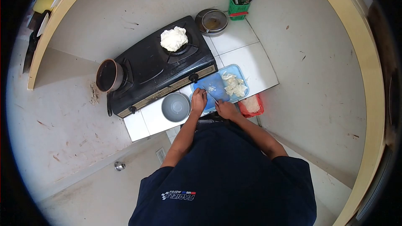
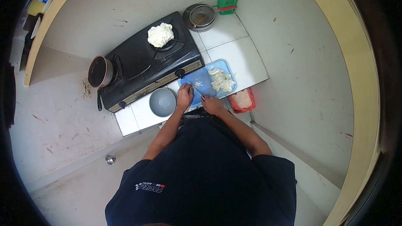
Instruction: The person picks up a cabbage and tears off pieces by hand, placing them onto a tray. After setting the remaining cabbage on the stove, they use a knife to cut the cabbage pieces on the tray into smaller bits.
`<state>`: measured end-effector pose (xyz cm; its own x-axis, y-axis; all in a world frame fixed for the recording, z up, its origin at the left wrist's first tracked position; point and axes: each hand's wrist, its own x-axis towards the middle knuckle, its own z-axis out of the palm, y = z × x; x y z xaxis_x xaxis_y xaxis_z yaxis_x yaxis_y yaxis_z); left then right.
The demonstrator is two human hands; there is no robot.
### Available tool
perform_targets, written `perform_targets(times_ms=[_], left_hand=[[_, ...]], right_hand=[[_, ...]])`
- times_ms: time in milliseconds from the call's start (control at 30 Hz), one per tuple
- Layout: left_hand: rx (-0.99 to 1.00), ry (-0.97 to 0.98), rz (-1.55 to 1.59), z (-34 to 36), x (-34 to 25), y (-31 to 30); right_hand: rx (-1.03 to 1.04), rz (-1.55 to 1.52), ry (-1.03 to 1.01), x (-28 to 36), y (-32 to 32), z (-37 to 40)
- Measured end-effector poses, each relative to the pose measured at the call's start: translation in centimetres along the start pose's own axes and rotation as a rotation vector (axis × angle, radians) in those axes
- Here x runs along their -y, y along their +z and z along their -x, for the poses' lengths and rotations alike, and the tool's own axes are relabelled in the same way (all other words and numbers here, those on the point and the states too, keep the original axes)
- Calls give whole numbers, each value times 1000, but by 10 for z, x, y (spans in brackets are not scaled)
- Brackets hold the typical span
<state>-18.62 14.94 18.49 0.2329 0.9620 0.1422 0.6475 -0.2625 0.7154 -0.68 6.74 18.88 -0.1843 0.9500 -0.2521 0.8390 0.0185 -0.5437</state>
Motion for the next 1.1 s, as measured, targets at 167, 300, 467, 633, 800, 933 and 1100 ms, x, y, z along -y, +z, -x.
perform_targets(times_ms=[167, 300, 467, 633, 800, 933, 1100], left_hand=[[8, -34, 11, 0, 0, 1], [10, -6, -14, 3, 3, 4], [28, 73, -61, 6, 2, -2], [60, 42, -49, 2, 4, -3], [63, 15, -13, -1, 4, -4], [32, -3, -4, -1, 3, -2], [50, 24, -8, -1, 7, -1]], right_hand=[[-56, -28, 8, 3, 12, -18], [-79, 0, 7, 0, 21, -23], [-19, 39, 39, -8, 4, -2], [-16, 34, 28, -10, 7, -3], [-31, 3, 2, 0, 2, 1], [-26, 0, -3, -2, 4, 1], [-34, -13, 17, -3, 21, -15]])
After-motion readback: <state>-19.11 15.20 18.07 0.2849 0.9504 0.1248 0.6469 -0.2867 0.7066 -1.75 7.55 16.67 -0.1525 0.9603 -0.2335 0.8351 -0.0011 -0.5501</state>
